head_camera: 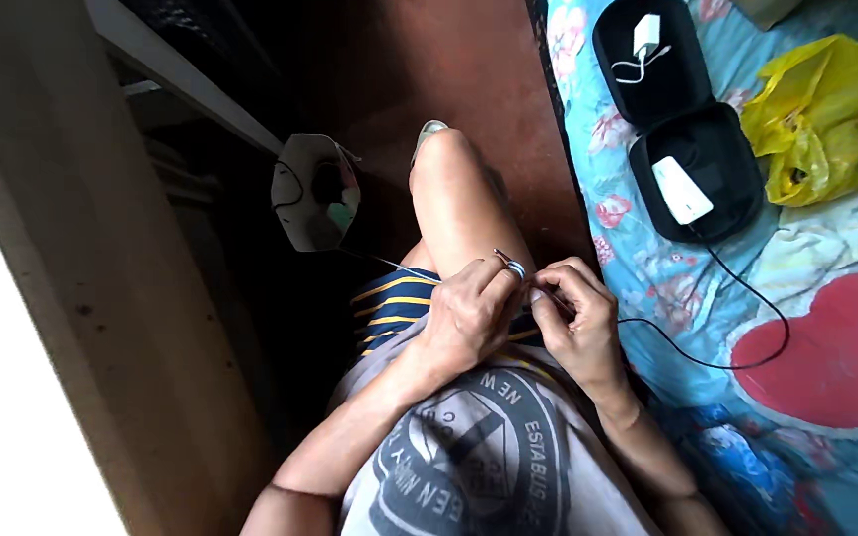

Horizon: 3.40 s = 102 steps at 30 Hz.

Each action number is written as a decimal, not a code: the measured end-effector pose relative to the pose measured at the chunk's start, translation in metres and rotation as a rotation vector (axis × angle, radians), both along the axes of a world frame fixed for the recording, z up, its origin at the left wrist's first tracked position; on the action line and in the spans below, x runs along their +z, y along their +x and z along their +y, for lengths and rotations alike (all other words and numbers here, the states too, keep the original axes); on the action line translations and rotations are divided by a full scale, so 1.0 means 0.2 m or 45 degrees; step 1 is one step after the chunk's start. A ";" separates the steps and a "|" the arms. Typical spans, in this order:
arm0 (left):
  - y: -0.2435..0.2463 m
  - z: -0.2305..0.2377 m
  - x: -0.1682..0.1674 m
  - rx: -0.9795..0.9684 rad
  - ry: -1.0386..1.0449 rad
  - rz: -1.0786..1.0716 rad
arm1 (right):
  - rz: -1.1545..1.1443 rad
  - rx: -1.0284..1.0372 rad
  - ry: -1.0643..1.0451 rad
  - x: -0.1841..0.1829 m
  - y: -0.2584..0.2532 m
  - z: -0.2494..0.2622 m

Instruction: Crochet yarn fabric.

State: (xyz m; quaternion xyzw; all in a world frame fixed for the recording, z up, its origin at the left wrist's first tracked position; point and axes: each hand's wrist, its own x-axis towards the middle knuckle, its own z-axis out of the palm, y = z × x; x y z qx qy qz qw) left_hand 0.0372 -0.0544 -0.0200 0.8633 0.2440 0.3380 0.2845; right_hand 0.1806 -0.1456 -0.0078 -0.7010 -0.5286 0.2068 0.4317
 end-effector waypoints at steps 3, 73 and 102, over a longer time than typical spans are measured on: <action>0.00 0.00 0.01 -0.024 0.135 0.086 | -0.134 -0.027 0.017 -0.01 -0.01 0.01; 0.00 0.05 0.00 0.051 -2.123 -0.823 | -0.235 -0.031 0.228 -0.13 0.05 -0.03; -0.16 0.21 -0.08 -0.247 -1.764 -0.420 | 1.624 0.004 -0.100 -0.08 0.04 0.04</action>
